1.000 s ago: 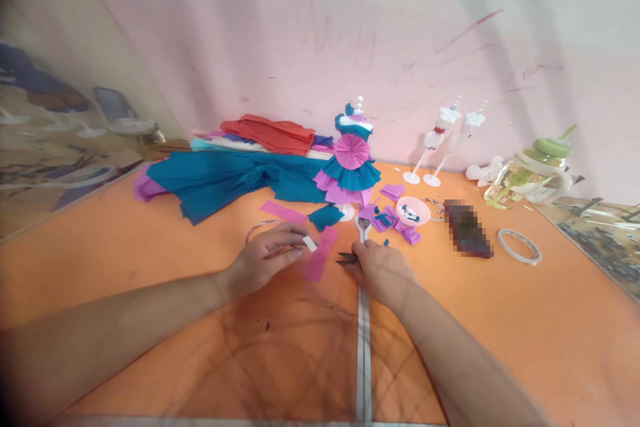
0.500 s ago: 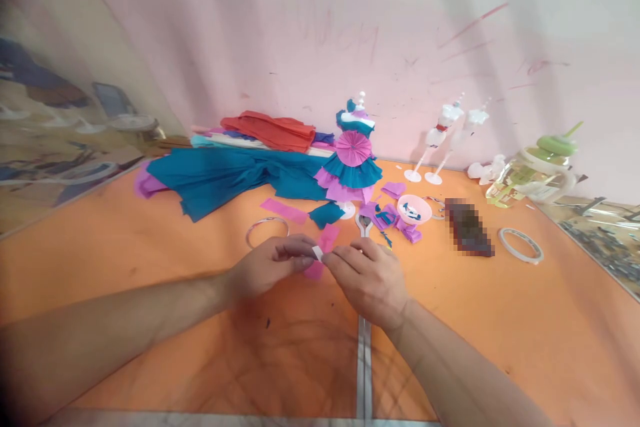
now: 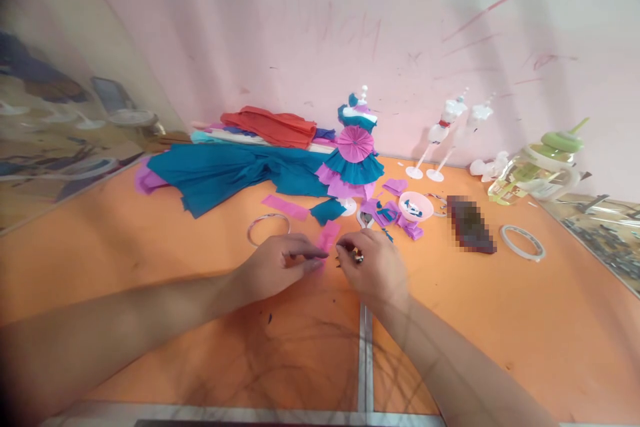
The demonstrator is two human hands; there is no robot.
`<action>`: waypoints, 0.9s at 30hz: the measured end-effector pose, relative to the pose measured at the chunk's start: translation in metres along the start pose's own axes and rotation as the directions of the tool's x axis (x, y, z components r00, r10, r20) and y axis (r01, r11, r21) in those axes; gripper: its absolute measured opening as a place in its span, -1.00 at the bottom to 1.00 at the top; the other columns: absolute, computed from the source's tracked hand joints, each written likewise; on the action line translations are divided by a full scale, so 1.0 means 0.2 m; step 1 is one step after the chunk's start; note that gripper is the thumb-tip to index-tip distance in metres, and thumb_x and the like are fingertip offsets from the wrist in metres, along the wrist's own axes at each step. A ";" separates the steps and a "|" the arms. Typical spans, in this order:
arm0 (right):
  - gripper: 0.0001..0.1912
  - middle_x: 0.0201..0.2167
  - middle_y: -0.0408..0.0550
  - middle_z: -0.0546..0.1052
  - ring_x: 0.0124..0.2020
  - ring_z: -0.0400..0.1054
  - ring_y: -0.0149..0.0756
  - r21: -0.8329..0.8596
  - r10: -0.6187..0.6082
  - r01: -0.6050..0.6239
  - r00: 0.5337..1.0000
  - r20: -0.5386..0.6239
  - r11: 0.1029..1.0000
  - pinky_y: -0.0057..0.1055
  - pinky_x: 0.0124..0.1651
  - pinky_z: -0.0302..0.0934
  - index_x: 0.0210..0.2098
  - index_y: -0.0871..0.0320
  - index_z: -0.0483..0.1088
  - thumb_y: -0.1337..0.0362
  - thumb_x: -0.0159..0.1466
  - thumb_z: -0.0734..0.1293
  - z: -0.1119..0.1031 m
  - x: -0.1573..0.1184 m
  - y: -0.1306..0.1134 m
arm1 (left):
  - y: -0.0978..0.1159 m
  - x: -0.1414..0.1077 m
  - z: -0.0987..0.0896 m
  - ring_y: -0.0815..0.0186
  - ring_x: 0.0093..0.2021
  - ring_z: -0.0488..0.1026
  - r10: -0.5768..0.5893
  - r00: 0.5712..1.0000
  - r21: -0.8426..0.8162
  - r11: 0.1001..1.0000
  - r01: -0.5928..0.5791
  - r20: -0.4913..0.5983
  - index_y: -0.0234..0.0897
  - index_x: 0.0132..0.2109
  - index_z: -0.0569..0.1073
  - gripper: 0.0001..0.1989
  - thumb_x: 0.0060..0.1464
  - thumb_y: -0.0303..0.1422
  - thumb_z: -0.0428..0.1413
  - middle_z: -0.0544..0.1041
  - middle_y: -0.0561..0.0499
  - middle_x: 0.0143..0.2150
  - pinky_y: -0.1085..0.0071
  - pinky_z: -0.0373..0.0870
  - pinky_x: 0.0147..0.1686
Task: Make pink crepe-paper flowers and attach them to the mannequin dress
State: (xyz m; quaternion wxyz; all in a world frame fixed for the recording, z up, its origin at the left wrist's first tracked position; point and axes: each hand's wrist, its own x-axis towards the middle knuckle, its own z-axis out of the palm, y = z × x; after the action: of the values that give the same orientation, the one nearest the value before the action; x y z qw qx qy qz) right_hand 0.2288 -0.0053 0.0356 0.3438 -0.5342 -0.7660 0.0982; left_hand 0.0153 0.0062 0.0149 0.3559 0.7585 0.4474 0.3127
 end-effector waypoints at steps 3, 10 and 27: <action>-0.86 -0.38 -0.10 0.58 -0.31 0.43 -0.28 -0.042 -0.088 0.089 0.996 0.017 0.995 -0.38 -0.28 0.27 -0.31 0.06 0.57 0.25 0.30 0.34 0.02 -0.03 -0.04 | 0.00 0.00 0.01 0.19 -0.13 0.55 0.032 0.999 -0.018 0.999 -0.032 0.010 -0.14 -0.08 0.65 -0.72 0.25 -0.15 0.13 0.64 -0.02 -0.13 0.35 0.41 -0.15; -0.85 -0.36 -0.14 0.60 -0.43 0.42 -0.40 0.040 -0.074 0.070 0.989 0.126 0.997 -0.45 -0.36 0.28 -0.25 0.05 0.60 0.29 0.31 0.35 0.05 -0.05 -0.05 | -0.01 -0.01 0.00 0.16 -0.15 0.54 0.164 0.985 0.071 0.983 -0.168 0.056 -0.20 -0.12 0.65 -0.69 0.32 -0.20 0.04 0.66 -0.05 -0.18 0.33 0.39 -0.09; -0.70 -0.22 -0.10 0.63 -0.34 0.50 -0.38 -0.046 -0.303 0.307 0.950 0.077 0.951 -0.45 -0.27 0.33 0.06 -0.03 0.55 0.25 0.42 0.25 0.07 -0.08 0.02 | -0.02 0.01 -0.02 0.22 -0.17 0.58 -0.089 0.989 -0.309 0.943 0.121 0.117 -0.29 -0.21 0.64 -0.74 0.25 -0.29 0.07 0.67 -0.04 -0.23 0.38 0.47 -0.10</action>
State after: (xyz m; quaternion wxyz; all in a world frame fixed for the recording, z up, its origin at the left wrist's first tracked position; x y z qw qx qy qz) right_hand 0.2257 -0.0150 0.0165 0.3129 -0.4153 -0.8532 0.0403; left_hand 0.0104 0.0112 0.0140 0.5109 0.6819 0.4128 0.3220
